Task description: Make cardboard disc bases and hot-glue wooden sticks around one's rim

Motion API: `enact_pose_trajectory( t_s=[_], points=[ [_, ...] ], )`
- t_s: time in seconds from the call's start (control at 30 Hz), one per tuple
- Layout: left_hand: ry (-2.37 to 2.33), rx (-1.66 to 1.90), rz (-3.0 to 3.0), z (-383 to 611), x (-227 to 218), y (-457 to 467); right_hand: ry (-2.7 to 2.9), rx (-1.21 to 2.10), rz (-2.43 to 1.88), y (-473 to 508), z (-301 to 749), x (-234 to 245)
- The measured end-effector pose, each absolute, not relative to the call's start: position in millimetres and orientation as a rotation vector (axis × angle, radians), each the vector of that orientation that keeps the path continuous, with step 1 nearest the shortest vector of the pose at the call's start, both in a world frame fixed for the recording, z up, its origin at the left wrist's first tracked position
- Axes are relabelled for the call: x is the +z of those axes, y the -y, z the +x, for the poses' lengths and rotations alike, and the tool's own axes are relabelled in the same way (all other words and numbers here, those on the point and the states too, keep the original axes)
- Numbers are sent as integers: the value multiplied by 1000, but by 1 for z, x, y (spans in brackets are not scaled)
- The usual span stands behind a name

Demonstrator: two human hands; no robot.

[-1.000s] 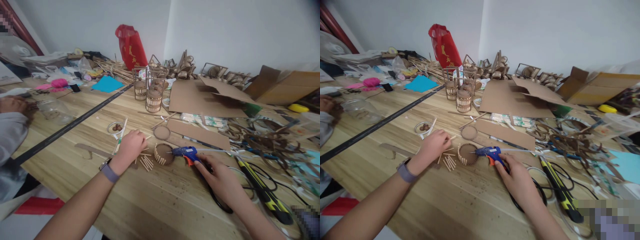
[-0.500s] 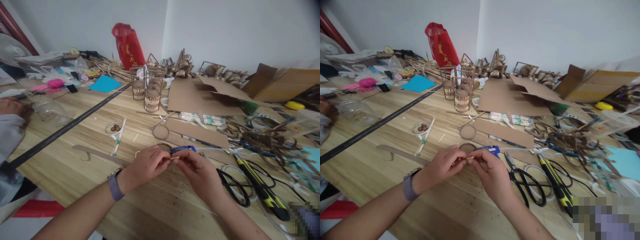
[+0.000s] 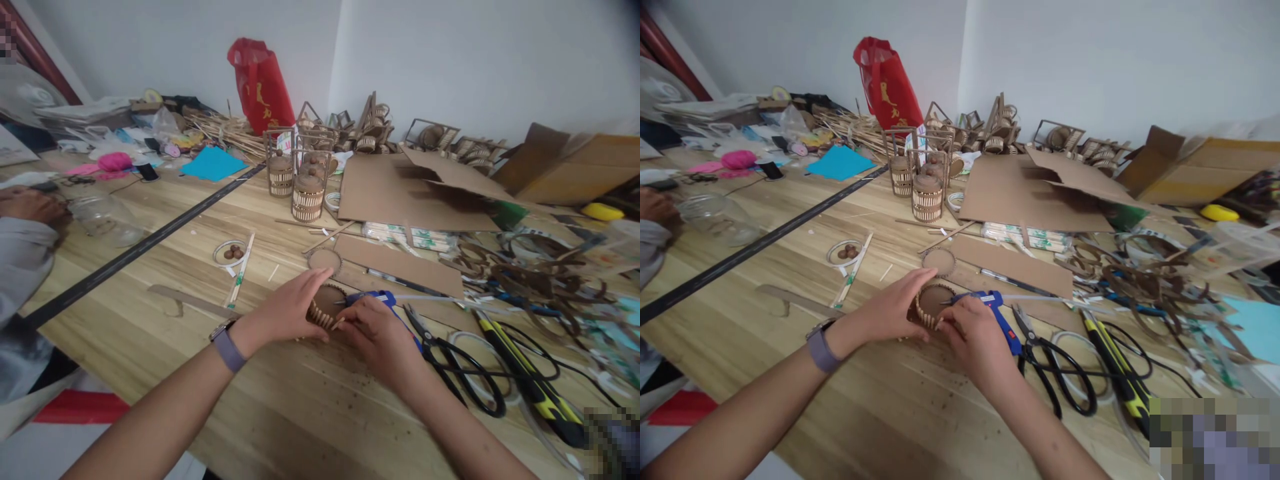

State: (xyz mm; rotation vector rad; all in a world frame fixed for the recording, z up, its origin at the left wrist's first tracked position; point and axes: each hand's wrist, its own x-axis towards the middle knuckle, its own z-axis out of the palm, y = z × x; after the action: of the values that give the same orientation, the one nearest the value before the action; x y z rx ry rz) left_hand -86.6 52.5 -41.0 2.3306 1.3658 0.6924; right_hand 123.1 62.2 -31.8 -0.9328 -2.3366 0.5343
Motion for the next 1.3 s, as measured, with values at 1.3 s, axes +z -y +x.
enact_pose_trajectory(
  t_s=[1.3],
  points=[
    [-1380, 829, 2262, -64, -48, -48, 2507, 85, -875, -63, 120, -41]
  ],
)
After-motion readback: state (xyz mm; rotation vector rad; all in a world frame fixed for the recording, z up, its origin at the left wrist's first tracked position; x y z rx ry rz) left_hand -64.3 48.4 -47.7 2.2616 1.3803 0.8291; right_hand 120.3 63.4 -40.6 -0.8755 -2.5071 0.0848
